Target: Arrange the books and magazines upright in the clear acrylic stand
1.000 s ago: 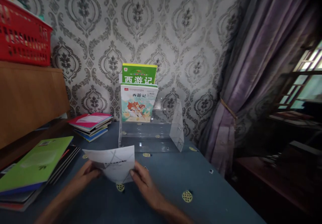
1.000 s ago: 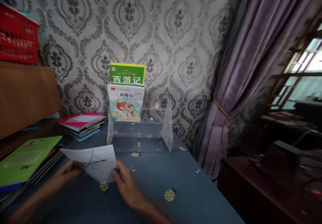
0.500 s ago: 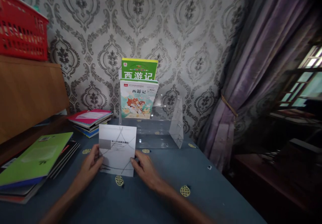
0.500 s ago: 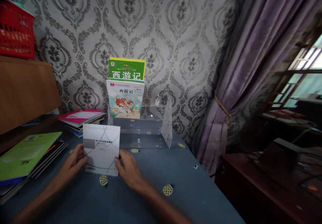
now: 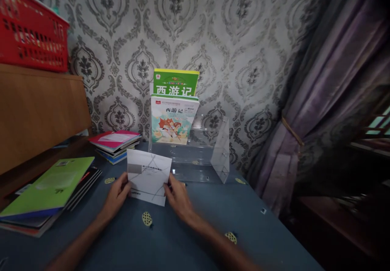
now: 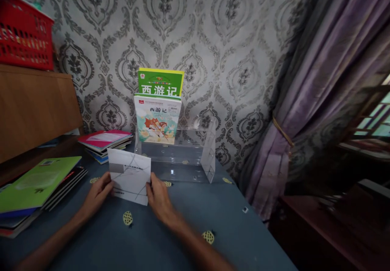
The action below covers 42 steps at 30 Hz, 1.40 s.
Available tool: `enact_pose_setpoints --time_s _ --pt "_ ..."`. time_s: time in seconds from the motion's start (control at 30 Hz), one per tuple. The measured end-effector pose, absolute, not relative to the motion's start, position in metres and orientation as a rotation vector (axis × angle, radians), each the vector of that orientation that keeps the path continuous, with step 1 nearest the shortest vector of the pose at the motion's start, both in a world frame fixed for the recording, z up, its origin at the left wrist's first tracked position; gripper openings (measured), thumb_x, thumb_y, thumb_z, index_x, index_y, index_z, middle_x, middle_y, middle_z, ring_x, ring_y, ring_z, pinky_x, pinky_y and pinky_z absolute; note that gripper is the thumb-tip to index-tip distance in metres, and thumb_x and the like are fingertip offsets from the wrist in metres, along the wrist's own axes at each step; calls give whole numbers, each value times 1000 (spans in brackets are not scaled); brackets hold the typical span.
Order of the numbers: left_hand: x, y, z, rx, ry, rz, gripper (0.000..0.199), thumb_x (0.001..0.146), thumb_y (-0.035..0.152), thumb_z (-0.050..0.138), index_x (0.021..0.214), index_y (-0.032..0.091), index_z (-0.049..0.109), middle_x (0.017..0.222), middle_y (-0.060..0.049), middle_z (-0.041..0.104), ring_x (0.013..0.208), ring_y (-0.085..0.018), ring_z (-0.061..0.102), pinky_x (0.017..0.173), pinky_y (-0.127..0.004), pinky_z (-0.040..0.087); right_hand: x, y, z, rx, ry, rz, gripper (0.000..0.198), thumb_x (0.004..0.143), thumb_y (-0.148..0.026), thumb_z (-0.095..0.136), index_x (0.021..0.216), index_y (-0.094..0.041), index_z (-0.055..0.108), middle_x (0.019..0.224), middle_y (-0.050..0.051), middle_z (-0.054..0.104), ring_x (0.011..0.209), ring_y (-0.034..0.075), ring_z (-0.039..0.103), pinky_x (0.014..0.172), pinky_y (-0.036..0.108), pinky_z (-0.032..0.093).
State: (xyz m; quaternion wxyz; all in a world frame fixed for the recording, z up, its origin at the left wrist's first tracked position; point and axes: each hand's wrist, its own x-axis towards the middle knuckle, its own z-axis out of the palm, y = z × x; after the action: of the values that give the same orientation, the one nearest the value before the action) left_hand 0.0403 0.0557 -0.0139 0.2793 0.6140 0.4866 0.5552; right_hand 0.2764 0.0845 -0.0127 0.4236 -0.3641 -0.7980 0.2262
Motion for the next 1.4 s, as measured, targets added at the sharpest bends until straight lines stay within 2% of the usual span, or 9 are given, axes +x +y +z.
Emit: enact_pose_setpoints --time_s 0.2,0.37,0.5,0.73,0.87,1.0,1.13,1.3,1.4 --pt "36 49 -25 1696 1403 1478 25 87 46 54 82 22 57 66 1 58 62 -19 58 62 -29 48 277 88 -22 -898 -1958 596 18 99 -24 45 108 -23 60 84 4 66 74 21 63 67 31 49" --pt "39 47 -19 1674 1464 1466 28 85 51 53 83 23 56 66 1 60 62 -20 59 62 -30 49 279 85 -24 -914 -1947 696 18 99 -25 46 111 -23 60 82 2 65 68 18 61 63 28 48" --pt "40 44 -15 1700 1500 1454 28 86 52 52 86 24 56 63 2 59 62 -21 60 64 -31 49 279 84 -16 -918 -1946 740 17 99 -24 44 105 -21 59 81 2 64 66 17 60 64 28 47" --pt "47 50 4 1805 1501 1515 29 91 50 48 79 24 55 70 1 60 69 -21 59 66 -28 47 282 98 11 -875 -1932 532 19 92 -20 46 97 -22 64 87 4 69 74 20 60 68 29 46" --pt "56 60 22 1875 1488 1505 27 91 48 47 87 23 58 80 -1 62 78 -21 61 73 -29 46 286 111 23 -877 -1868 426 18 93 -26 44 85 -22 59 76 3 64 70 20 57 66 29 45" --pt "64 75 44 1977 1540 1534 28 91 47 44 83 23 57 76 0 60 73 -21 57 71 -29 44 296 125 32 -902 -1832 361 22 94 -34 44 76 -23 52 73 3 60 67 19 54 65 30 43" --pt "74 97 70 2141 1544 1606 26 91 44 44 78 23 55 79 -2 60 77 -21 57 72 -30 43 309 140 50 -906 -1798 294 22 94 -35 44 81 -22 55 76 5 62 69 20 55 67 31 44" --pt "85 126 109 2234 1482 1746 24 91 40 44 81 22 57 83 -3 62 81 -21 57 76 -31 45 323 158 94 -850 -1785 208 25 96 -34 43 102 -21 63 91 8 67 82 23 60 78 34 47" --pt "90 140 133 2288 1415 1861 21 91 37 45 81 22 56 84 -3 62 82 -20 57 75 -30 44 328 171 124 -773 -1775 87 26 97 -34 43 104 -21 64 94 9 69 83 24 61 79 35 49"
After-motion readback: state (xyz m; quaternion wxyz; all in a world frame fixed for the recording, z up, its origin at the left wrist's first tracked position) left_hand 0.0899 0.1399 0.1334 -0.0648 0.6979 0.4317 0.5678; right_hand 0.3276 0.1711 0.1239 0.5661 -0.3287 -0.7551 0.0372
